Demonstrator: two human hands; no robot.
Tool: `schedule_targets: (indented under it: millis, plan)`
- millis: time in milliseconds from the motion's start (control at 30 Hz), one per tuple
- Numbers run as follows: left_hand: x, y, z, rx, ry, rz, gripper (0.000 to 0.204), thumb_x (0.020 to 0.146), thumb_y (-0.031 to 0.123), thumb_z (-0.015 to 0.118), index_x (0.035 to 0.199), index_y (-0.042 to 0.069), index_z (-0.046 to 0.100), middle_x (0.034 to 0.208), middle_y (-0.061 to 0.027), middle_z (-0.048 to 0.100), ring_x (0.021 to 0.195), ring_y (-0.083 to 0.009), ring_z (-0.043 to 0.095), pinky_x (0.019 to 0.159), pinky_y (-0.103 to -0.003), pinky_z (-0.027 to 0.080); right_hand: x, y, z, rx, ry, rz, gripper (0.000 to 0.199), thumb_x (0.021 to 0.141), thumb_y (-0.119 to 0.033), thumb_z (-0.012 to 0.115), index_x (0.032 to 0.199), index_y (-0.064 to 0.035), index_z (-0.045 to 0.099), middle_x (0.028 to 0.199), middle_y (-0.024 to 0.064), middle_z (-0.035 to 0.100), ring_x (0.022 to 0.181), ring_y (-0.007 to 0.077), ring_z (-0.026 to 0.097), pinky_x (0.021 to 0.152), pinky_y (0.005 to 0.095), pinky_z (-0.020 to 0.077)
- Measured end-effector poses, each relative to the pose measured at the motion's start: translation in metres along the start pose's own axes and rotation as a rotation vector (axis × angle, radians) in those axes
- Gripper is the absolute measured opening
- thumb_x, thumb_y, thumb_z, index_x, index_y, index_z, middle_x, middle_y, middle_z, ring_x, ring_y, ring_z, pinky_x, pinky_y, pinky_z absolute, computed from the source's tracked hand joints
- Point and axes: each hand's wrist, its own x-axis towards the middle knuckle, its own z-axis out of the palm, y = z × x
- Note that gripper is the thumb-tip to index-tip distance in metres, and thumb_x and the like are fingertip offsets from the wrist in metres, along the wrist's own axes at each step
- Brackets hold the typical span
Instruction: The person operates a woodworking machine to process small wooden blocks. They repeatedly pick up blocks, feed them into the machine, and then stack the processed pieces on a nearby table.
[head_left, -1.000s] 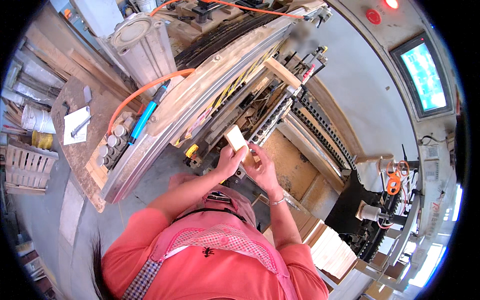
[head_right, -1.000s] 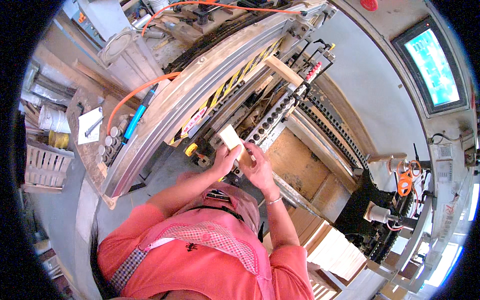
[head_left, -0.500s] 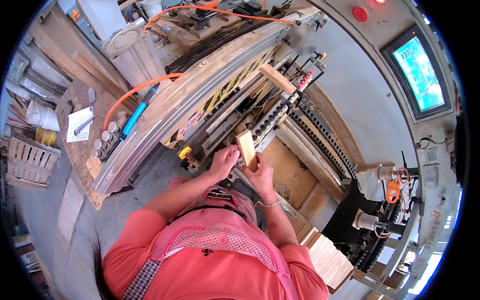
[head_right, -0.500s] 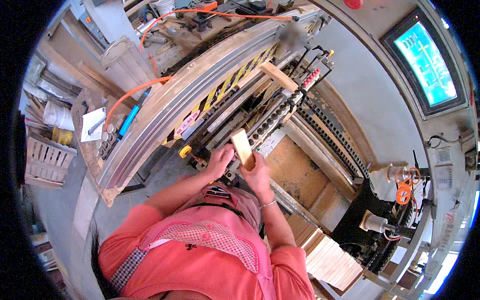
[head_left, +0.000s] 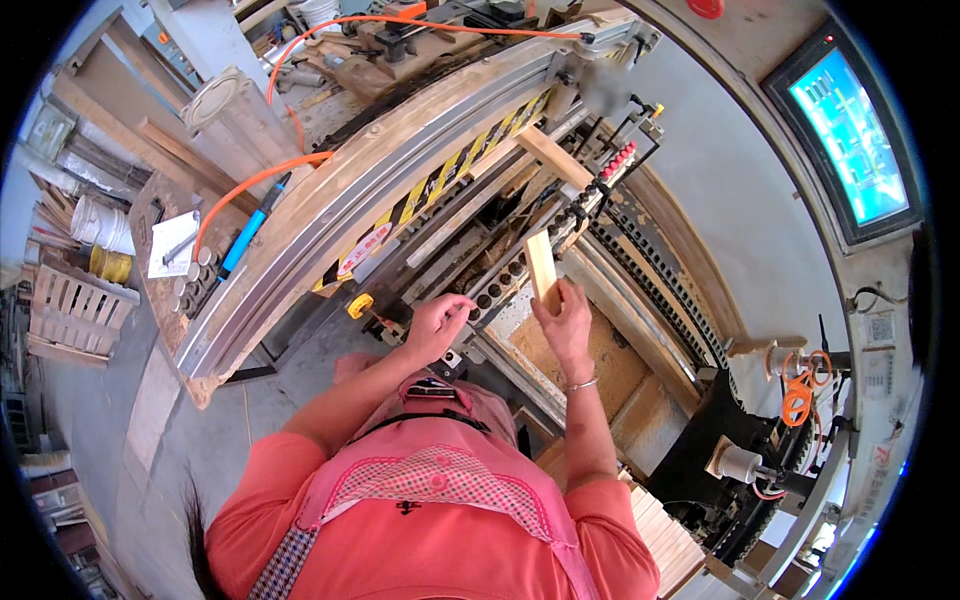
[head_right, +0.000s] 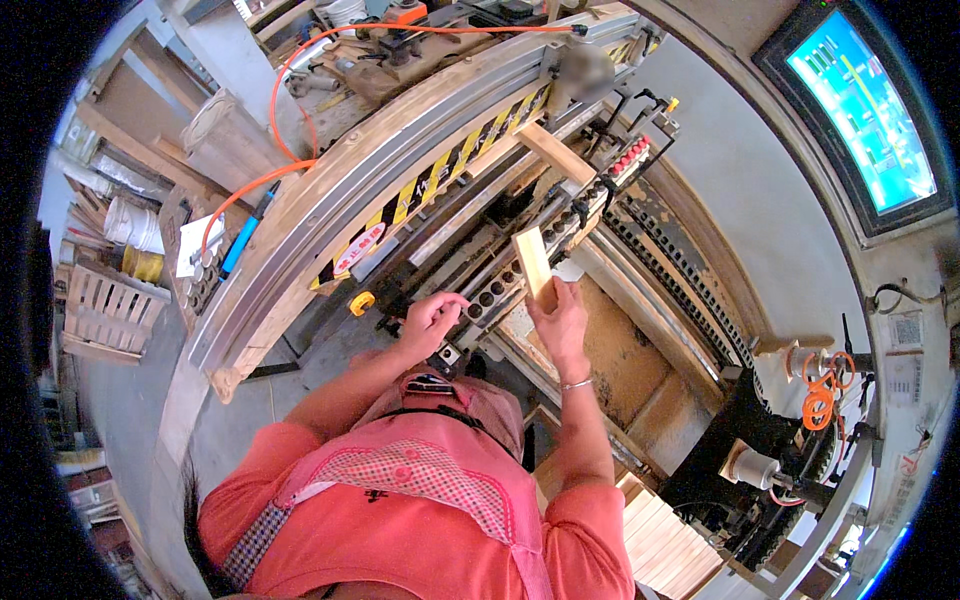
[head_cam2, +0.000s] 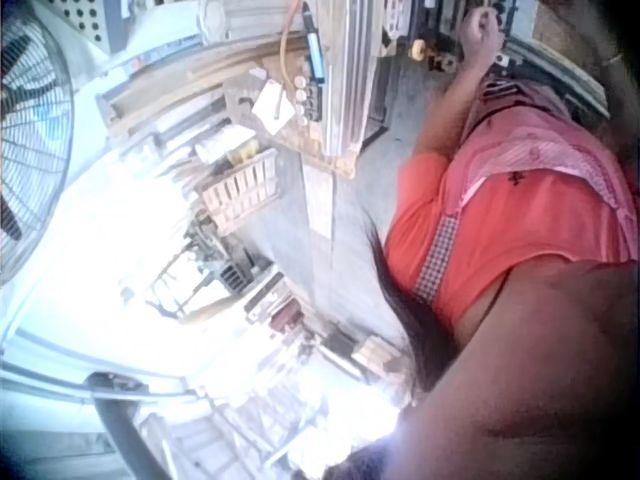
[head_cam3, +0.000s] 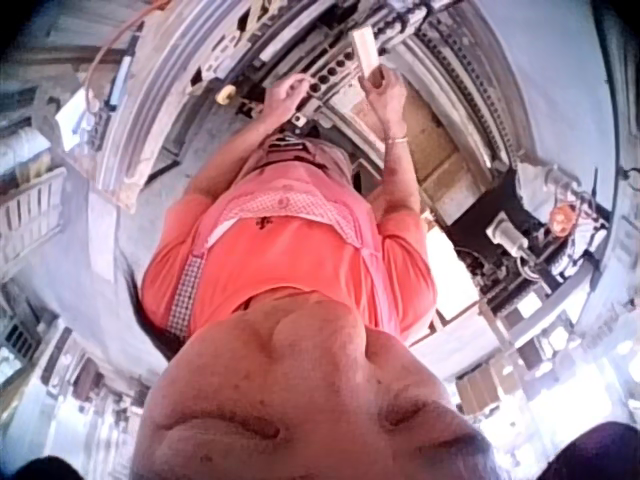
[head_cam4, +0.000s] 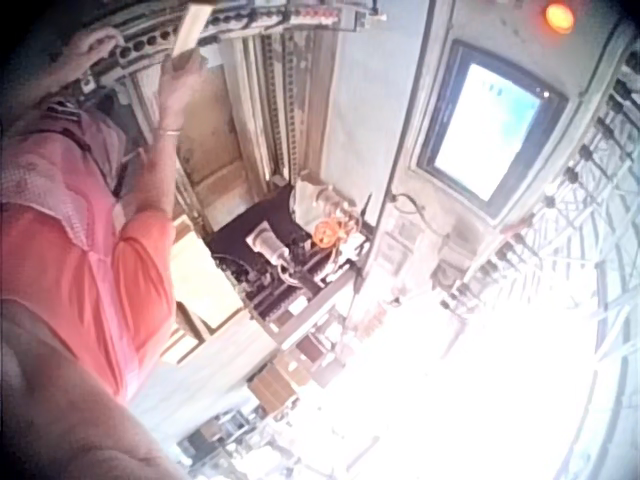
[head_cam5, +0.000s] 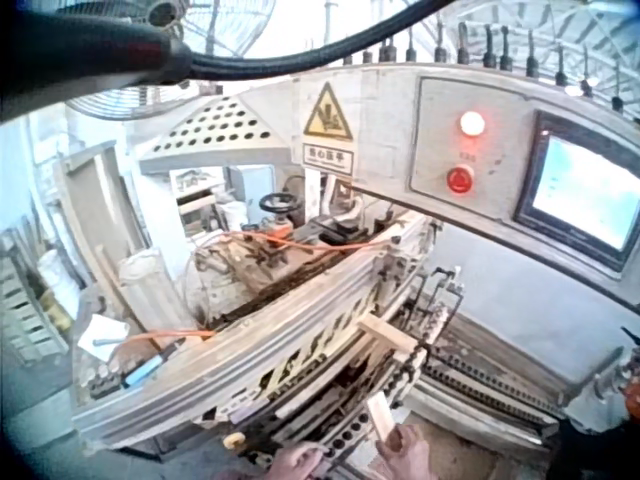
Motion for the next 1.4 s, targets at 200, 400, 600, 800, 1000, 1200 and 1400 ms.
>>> schedule_targets:
  millis: [200, 400, 600, 800, 1000, 1200, 1400]
  plan:
    - [0.001, -0.002, 0.001, 0.028, 0.023, 0.025, 0.014, 0.086, 0.013, 0.059, 0.095, 0.004, 0.064, 0.074, -0.0036, 0.063, 0.056, -0.0052, 0.051, 0.048, -0.022, 0.039, 0.060, 0.019, -0.014, -0.157, 0.035, -0.130, 0.037, 0.067, -0.019, 0.073, 0.099, -0.0039, 0.062, 0.085, 0.0162, 0.059, 0.077, 0.0320, 0.059, 0.068, 0.0404, 0.0503]
    - [0.002, -0.004, 0.001, 0.039, 0.039, 0.017, 0.013, 0.085, 0.012, 0.059, 0.094, 0.004, 0.064, 0.064, -0.0025, 0.057, 0.050, -0.0055, 0.046, 0.046, -0.022, 0.037, 0.146, 0.027, -0.028, -0.333, 0.037, -0.203, 0.032, 0.063, -0.017, 0.074, 0.090, -0.0027, 0.063, 0.084, 0.0162, 0.058, 0.080, 0.0334, 0.059, 0.071, 0.0410, 0.0499]
    - [0.001, -0.008, 0.004, -0.006, 0.081, 0.006, 0.014, 0.084, 0.012, 0.060, 0.095, 0.004, 0.065, 0.064, -0.0018, 0.056, 0.051, -0.0050, 0.045, 0.046, -0.021, 0.035, 0.224, 0.048, -0.015, -0.472, -0.065, -0.226, 0.032, 0.061, -0.022, 0.075, 0.085, -0.0034, 0.064, 0.086, 0.0169, 0.060, 0.083, 0.0328, 0.060, 0.072, 0.0407, 0.0504]
    - [0.002, -0.004, 0.001, 0.005, 0.050, -0.061, 0.014, 0.084, 0.012, 0.059, 0.095, 0.004, 0.064, 0.068, -0.0011, 0.056, 0.052, -0.0039, 0.043, 0.047, -0.021, 0.034, 0.258, 0.053, 0.005, -0.570, -0.147, -0.226, 0.029, 0.065, -0.026, 0.072, 0.084, -0.0049, 0.065, 0.085, 0.0175, 0.063, 0.085, 0.0329, 0.061, 0.075, 0.0408, 0.0509]
    - [0.000, -0.007, 0.004, -0.039, 0.054, -0.081, 0.012, 0.085, 0.010, 0.059, 0.095, 0.004, 0.064, 0.067, 0.0002, 0.054, 0.052, -0.0029, 0.041, 0.047, -0.020, 0.033, 0.267, 0.063, 0.018, -0.585, -0.187, -0.284, 0.035, 0.067, -0.031, 0.070, 0.088, -0.0046, 0.063, 0.082, 0.0179, 0.063, 0.083, 0.0342, 0.061, 0.075, 0.0424, 0.0498]
    - [-0.001, -0.013, 0.007, -0.063, 0.067, -0.071, 0.011, 0.085, 0.007, 0.058, 0.095, 0.005, 0.063, 0.067, 0.0016, 0.052, 0.053, -0.0017, 0.040, 0.046, -0.019, 0.031, 0.272, 0.058, 0.032, -0.587, -0.263, -0.148, 0.035, 0.063, -0.026, 0.076, 0.087, -0.0035, 0.065, 0.089, 0.0170, 0.066, 0.086, 0.0342, 0.064, 0.075, 0.0427, 0.0526]
    - [-0.001, -0.014, 0.009, -0.063, 0.075, -0.057, 0.012, 0.086, 0.006, 0.058, 0.096, 0.004, 0.063, 0.065, 0.0029, 0.053, 0.052, -0.0008, 0.039, 0.045, -0.018, 0.030, 0.284, 0.058, 0.030, -0.630, -0.342, -0.090, 0.033, 0.058, -0.026, 0.069, 0.083, -0.0048, 0.067, 0.085, 0.0175, 0.066, 0.083, 0.0321, 0.064, 0.072, 0.0408, 0.0530]
